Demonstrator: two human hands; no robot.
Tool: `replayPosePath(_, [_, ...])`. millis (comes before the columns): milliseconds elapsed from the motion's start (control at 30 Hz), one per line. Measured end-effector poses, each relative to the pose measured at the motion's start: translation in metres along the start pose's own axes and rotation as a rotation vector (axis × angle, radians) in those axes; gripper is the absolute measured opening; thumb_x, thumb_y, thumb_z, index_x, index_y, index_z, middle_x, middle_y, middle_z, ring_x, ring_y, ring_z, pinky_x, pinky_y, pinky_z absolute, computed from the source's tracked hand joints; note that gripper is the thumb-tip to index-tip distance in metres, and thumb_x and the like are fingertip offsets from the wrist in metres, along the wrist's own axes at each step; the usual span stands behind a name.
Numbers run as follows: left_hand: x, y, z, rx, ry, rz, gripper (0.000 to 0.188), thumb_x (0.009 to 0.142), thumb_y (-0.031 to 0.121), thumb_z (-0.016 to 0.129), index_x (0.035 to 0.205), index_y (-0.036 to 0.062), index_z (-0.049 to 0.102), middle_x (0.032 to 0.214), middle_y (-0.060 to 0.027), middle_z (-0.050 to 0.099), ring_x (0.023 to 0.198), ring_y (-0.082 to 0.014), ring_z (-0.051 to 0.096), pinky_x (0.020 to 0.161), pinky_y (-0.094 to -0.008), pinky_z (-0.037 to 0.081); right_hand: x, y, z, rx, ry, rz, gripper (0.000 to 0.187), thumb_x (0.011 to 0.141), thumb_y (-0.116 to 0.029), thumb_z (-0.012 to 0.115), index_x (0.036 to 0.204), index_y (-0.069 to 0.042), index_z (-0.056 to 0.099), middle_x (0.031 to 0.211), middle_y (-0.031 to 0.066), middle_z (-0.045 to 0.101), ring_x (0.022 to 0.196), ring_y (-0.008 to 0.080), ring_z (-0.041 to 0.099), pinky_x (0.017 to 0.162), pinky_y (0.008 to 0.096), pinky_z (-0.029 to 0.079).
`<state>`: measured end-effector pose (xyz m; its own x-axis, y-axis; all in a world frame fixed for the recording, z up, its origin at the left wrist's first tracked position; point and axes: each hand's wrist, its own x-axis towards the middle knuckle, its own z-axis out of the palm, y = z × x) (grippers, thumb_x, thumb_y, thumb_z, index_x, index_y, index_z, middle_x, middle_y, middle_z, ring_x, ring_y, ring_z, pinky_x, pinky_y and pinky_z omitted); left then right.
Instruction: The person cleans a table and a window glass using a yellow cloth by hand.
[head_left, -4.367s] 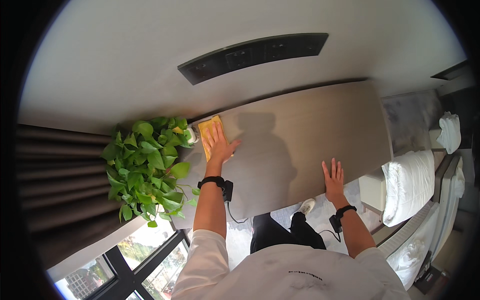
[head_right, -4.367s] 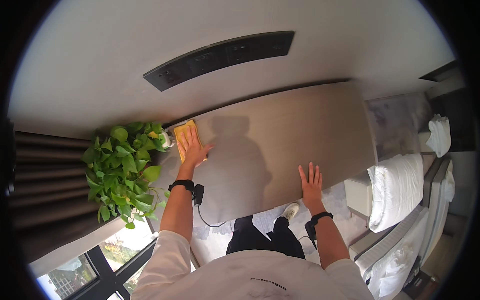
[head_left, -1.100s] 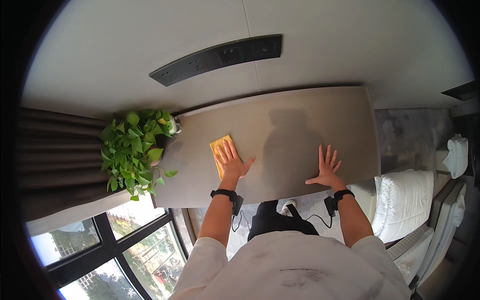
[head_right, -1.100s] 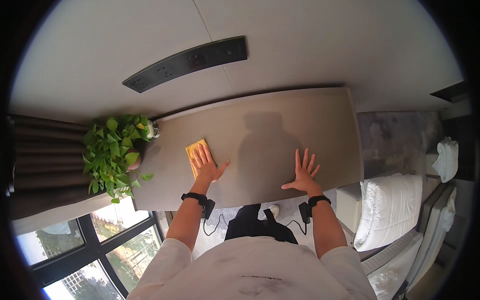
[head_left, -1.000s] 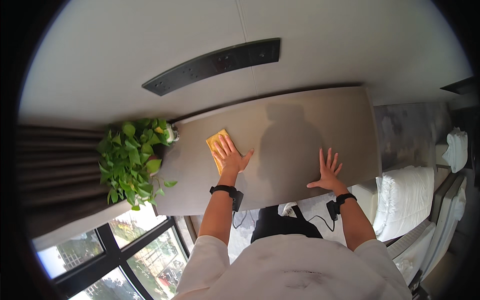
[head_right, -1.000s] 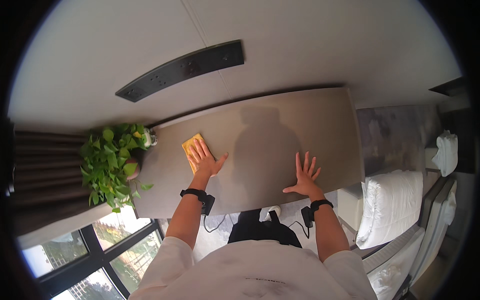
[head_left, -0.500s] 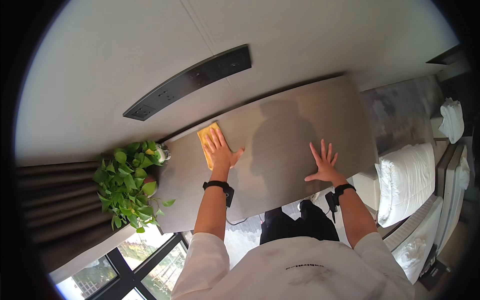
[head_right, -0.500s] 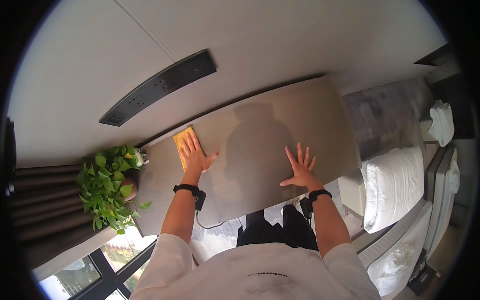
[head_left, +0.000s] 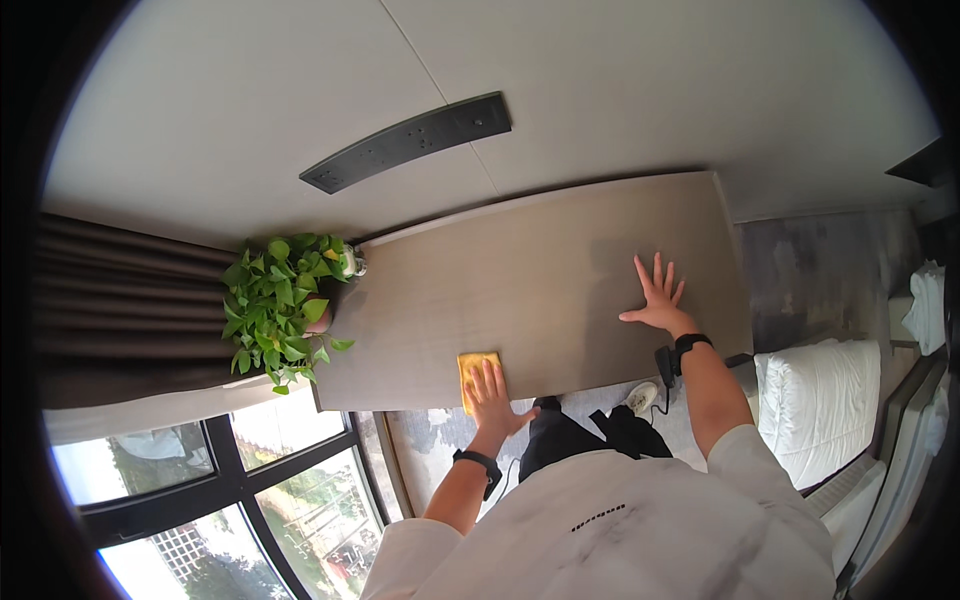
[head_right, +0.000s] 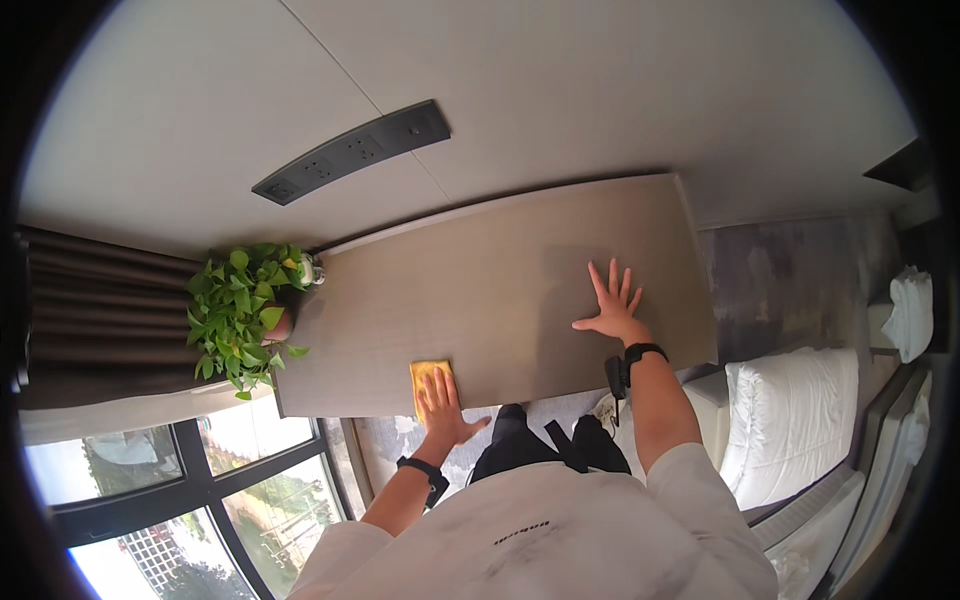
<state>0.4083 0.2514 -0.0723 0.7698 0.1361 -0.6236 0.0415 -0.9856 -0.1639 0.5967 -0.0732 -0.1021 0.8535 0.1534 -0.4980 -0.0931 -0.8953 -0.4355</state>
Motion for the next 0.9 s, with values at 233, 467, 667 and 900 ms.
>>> replayPosePath(233, [-0.002,0.009,0.006,-0.085,-0.145,0.009,0.123,0.075,0.084,0.039,0.148,-0.0026,-0.010,0.155,-0.0238,-0.013,0.142,-0.0447,-0.014,0.112,-0.0603,-0.001,-0.037,0.038,0.002,0.030,0.044,0.133,0.139,0.051,-0.054,0.085,0.152,-0.030,-0.006,0.157,0.0130,-0.018,0.143,0.0381,-0.017,0.108,0.0655,-0.006])
replayPosePath(467, [0.041,-0.004,-0.008,-0.178,-0.120,0.040,0.122,0.075,0.083,0.040,0.149,-0.0003,-0.010,0.156,-0.0211,-0.015,0.142,-0.0435,-0.017,0.109,-0.0634,-0.006,-0.055,0.043,0.015,0.003,0.038,0.193,0.147,0.044,-0.060,0.086,0.152,-0.028,-0.008,0.156,0.0154,-0.019,0.142,0.0412,-0.018,0.107,0.0663,-0.006])
replayPosePath(667, [0.102,-0.025,-0.052,-0.164,-0.102,0.138,0.118,0.077,0.080,0.040,0.149,0.0002,-0.010,0.156,-0.0214,-0.016,0.142,-0.0434,-0.017,0.109,-0.0633,-0.007,-0.054,0.050,0.016,0.026,0.026,0.184,0.146,0.044,-0.061,0.084,0.152,-0.028,-0.007,0.156,0.0170,-0.020,0.141,0.0452,-0.020,0.103,0.0704,-0.008])
replayPosePath(900, [0.173,-0.038,-0.105,-0.194,-0.109,0.199,0.119,0.077,0.081,0.039,0.148,0.0027,-0.015,0.155,-0.0212,-0.020,0.141,-0.0421,-0.021,0.109,-0.0624,-0.010,-0.050,0.048,0.006,0.061,0.001,0.249,0.142,0.044,-0.058,0.086,0.152,-0.032,-0.003,0.157,0.0152,-0.018,0.141,0.0445,-0.020,0.103,0.0705,-0.008])
